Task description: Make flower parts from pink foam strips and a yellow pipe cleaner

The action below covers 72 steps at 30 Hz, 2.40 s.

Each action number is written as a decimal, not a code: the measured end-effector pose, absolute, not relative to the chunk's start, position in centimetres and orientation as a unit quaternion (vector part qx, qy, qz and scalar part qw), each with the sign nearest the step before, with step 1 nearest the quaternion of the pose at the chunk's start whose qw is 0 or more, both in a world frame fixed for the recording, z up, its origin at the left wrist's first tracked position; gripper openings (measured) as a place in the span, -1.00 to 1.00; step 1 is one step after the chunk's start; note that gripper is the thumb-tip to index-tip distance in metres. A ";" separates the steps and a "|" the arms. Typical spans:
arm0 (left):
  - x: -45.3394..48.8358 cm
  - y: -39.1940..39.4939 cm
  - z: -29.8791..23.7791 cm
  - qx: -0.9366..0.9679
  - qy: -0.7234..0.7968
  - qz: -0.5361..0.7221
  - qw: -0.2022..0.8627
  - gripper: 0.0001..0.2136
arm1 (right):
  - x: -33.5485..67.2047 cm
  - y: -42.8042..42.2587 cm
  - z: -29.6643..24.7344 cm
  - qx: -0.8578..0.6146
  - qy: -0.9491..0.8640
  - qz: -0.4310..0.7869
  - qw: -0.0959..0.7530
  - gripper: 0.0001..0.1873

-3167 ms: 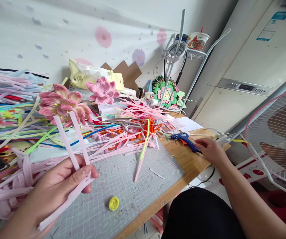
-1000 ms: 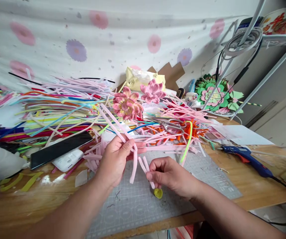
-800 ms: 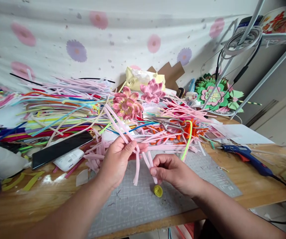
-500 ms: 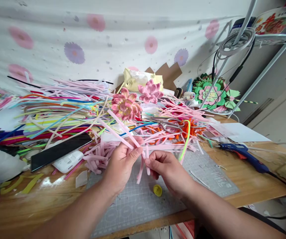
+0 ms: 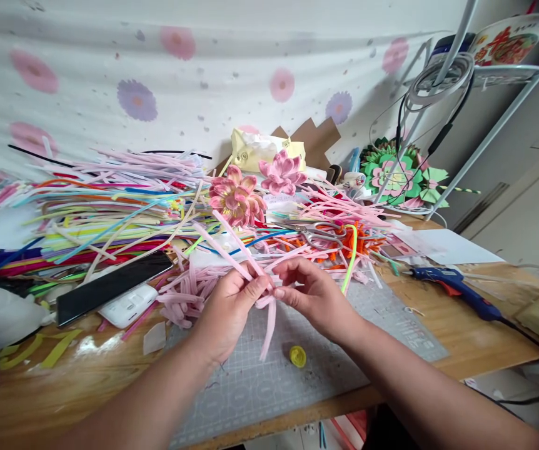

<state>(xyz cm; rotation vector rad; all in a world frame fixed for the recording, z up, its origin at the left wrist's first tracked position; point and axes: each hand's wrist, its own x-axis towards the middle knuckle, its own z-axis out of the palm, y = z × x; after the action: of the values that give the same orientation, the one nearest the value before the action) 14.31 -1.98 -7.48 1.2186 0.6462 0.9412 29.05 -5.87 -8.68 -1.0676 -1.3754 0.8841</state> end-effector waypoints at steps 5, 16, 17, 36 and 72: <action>14.2 -1.8 -7.7 0.534 0.309 0.420 0.666 -0.87 | 29.7 -6.5 -8.4 -0.421 -0.591 0.443 0.527 -0.81; 14.5 -1.9 -7.6 0.431 0.279 0.383 0.768 -0.84 | 29.3 -7.9 -9.2 -0.527 -0.767 -0.011 0.365 -0.87; 14.5 -2.0 -7.6 0.422 0.271 0.360 0.787 -0.83 | 29.3 -7.8 -9.3 -0.527 -0.773 -0.024 0.353 -0.87; 14.2 -1.9 -7.8 0.434 0.277 0.265 0.815 -0.80 | 28.6 -8.1 -9.0 -0.523 -0.758 -0.003 0.390 -0.88; 13.2 -1.1 -7.1 0.595 0.274 0.374 0.657 -0.87 | 29.0 -10.9 -8.3 -0.522 -0.698 0.278 0.402 -0.95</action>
<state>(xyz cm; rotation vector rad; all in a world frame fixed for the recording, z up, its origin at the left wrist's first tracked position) 13.23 -1.14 -7.13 1.3474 0.6198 0.8468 29.02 -10.93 -8.29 -1.3201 -1.7648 0.7038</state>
